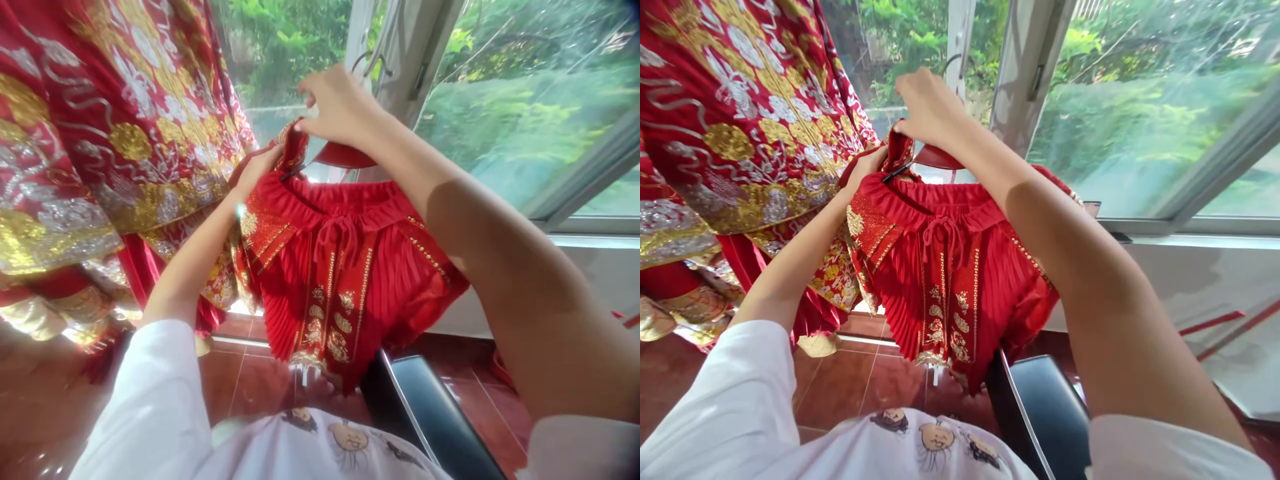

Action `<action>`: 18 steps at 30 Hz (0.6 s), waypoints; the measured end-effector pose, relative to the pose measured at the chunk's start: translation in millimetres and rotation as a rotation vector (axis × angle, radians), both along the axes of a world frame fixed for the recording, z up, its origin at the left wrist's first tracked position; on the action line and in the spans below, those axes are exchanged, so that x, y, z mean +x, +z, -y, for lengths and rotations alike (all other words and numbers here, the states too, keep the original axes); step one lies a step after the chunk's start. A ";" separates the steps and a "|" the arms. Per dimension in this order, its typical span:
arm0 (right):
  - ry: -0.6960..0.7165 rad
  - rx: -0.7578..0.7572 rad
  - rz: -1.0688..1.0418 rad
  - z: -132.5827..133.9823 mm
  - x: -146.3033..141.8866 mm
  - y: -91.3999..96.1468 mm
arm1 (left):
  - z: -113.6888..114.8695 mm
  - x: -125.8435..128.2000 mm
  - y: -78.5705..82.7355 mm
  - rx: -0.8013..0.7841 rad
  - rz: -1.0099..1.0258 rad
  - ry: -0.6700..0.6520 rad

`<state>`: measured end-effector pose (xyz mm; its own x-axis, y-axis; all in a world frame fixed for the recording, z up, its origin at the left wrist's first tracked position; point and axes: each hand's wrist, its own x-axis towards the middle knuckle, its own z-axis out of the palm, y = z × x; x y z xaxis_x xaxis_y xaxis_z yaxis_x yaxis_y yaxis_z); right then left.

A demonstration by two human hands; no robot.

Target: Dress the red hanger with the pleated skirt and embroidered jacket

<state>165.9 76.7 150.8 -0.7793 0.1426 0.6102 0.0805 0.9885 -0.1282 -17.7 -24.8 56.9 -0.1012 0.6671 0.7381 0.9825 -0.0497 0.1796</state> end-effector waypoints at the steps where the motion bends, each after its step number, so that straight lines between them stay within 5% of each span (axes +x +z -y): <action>1: -0.051 0.055 0.053 -0.4 -4.5 -1.6 | 1.4 0.1 1.0 -0.018 -0.020 0.033; 6: -0.061 0.047 0.294 0.5 -19.7 -6.0 | 1.6 -8.1 1.6 -0.030 -0.044 0.150; 12: -0.181 0.002 0.193 -1.2 -22.1 -3.9 | 32.8 -8.8 -2.9 -0.021 0.013 0.074; 18: -0.149 -0.095 0.162 2.8 -22.2 -5.5 | 89.9 25.2 -32.8 0.058 0.005 0.426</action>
<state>143.8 73.9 145.3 -0.8323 0.3139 0.4569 0.2515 0.9483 -0.1934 7.5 -114.8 24.1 -0.3628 0.5219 0.7720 0.9163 0.3506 0.1936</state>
